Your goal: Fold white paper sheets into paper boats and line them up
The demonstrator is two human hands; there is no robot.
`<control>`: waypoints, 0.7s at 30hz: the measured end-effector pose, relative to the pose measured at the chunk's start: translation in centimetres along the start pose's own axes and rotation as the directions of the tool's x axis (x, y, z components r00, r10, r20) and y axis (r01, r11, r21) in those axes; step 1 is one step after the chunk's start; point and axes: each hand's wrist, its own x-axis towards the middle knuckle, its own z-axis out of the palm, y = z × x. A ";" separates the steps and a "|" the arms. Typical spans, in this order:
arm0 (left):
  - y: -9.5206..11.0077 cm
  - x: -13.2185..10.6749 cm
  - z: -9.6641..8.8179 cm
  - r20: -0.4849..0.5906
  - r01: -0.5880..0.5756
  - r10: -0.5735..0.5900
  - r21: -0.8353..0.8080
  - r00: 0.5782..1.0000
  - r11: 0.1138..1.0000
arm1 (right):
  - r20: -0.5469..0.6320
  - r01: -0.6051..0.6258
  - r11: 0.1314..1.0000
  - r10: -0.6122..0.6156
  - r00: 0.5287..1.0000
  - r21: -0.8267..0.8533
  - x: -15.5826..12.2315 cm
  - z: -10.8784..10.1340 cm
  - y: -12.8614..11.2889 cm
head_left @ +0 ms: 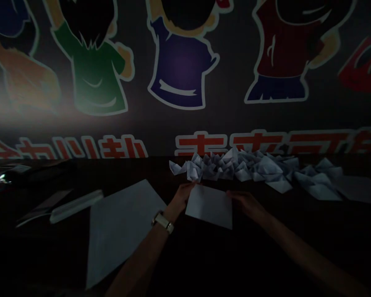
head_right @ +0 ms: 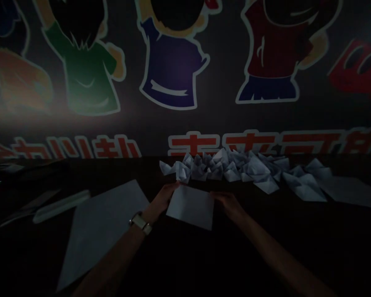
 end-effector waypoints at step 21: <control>0.3 -0.1 0.5 0.267 -0.143 0.153 -0.054 0.951 0.988 | 0.063 -0.053 0.996 0.057 0.996 -0.069 0.0 -0.6 -0.2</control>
